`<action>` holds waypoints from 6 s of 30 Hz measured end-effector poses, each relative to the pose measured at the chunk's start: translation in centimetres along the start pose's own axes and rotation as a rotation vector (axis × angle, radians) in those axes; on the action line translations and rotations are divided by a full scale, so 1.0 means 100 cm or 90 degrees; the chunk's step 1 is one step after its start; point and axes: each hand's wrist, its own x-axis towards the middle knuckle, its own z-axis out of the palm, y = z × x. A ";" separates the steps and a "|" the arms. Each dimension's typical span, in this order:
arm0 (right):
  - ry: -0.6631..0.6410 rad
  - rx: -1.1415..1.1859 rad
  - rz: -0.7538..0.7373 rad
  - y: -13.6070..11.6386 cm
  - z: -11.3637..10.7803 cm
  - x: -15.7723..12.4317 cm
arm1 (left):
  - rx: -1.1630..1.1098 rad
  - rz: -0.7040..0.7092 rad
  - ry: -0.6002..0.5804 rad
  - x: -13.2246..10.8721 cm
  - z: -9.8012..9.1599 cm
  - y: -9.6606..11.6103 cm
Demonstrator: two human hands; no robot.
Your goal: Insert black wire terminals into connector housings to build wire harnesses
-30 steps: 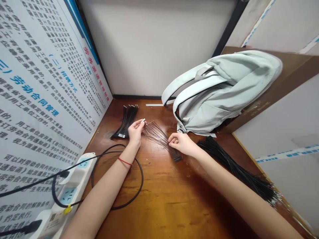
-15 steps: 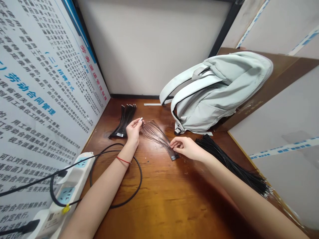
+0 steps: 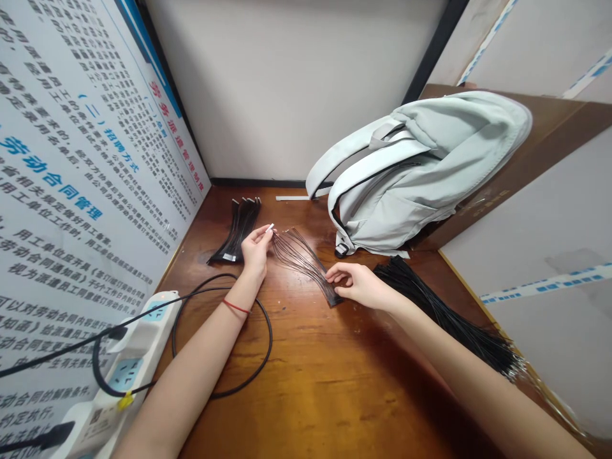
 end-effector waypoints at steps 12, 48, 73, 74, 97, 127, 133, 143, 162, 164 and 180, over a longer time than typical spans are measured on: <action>0.075 -0.049 0.021 -0.007 0.010 0.013 | 0.005 -0.007 -0.009 0.002 0.001 0.000; 0.104 0.457 0.015 -0.028 0.038 0.141 | 0.060 -0.023 -0.004 0.001 0.002 0.000; 0.200 0.431 -0.096 -0.020 0.061 0.135 | 0.143 0.036 -0.009 -0.002 0.004 -0.002; 0.203 0.430 -0.093 -0.021 0.061 0.134 | 0.144 0.035 -0.010 -0.002 0.004 -0.002; 0.211 0.450 -0.072 -0.022 0.062 0.134 | 0.150 0.040 -0.014 -0.003 0.005 -0.001; 0.199 0.471 -0.087 -0.018 0.063 0.134 | 0.167 0.008 -0.059 -0.003 0.005 0.002; 0.184 0.491 -0.075 -0.019 0.061 0.133 | 0.195 0.025 -0.092 -0.002 0.003 0.002; 0.177 0.518 -0.063 -0.019 0.058 0.131 | 0.238 0.055 -0.099 -0.004 0.005 0.002; 0.125 0.243 -0.084 -0.022 0.038 0.120 | 0.144 0.009 -0.041 0.000 0.003 -0.003; 0.141 0.210 -0.078 -0.024 0.037 0.115 | 0.137 -0.003 -0.059 -0.001 0.003 -0.002; 0.169 0.113 -0.102 -0.031 0.034 0.095 | 0.168 0.010 -0.059 -0.002 0.003 0.000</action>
